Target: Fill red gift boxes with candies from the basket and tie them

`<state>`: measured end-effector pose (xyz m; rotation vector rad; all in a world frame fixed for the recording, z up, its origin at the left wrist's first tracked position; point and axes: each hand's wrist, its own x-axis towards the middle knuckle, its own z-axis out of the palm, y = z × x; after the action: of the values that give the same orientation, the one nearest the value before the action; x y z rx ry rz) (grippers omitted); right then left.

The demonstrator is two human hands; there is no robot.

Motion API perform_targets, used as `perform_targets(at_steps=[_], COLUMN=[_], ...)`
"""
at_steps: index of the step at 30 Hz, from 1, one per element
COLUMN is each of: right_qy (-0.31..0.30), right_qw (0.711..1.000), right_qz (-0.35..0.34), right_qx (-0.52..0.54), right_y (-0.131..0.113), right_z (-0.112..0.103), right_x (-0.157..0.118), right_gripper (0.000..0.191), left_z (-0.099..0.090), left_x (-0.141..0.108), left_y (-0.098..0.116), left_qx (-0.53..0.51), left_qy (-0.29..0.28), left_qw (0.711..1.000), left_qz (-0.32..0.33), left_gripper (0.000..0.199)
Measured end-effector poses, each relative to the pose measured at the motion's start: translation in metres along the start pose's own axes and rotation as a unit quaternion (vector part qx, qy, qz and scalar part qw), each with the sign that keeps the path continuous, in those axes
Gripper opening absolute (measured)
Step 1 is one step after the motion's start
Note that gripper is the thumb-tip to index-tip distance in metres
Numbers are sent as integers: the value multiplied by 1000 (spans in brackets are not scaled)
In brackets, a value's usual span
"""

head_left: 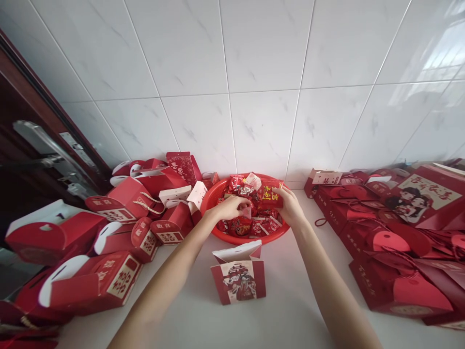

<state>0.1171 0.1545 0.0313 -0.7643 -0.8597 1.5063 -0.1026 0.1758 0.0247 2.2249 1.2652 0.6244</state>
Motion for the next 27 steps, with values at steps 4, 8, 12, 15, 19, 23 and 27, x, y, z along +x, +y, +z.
perform_targets(at_steps=[4, 8, 12, 15, 19, 23, 27], right_qy=[-35, -27, -13, -29, -60, -58, -46], right_qw=[999, 1000, 1000, 998, 994, 995, 995], right_qz=[2, -1, 22, 54, 79, 70, 81], right_qx=[-11, -13, 3, 21, 44, 34, 31], right_y=[2, 4, 2, 0, -1, 1, 1], right_z=[-2, -3, -2, -2, -3, -4, -4], right_x=[1, 3, 2, 1, 3, 5, 7], right_gripper=[25, 24, 18, 15, 17, 16, 13], left_z=[-2, -5, -7, -7, -6, -6, -7], left_x=[2, -5, -10, -10, -10, -12, -14], left_y=[-3, 0, 7, 10, 13, 18, 18], left_qx=[-35, -192, -284, -320, -318, -303, -290], left_qy=[18, 86, 146, 186, 182, 153, 164], left_qw=[999, 978, 947, 929, 930, 940, 942], left_qz=[5, -5, -15, -27, -34, -32, -36], left_gripper=[20, 35, 38, 41, 41, 39, 34])
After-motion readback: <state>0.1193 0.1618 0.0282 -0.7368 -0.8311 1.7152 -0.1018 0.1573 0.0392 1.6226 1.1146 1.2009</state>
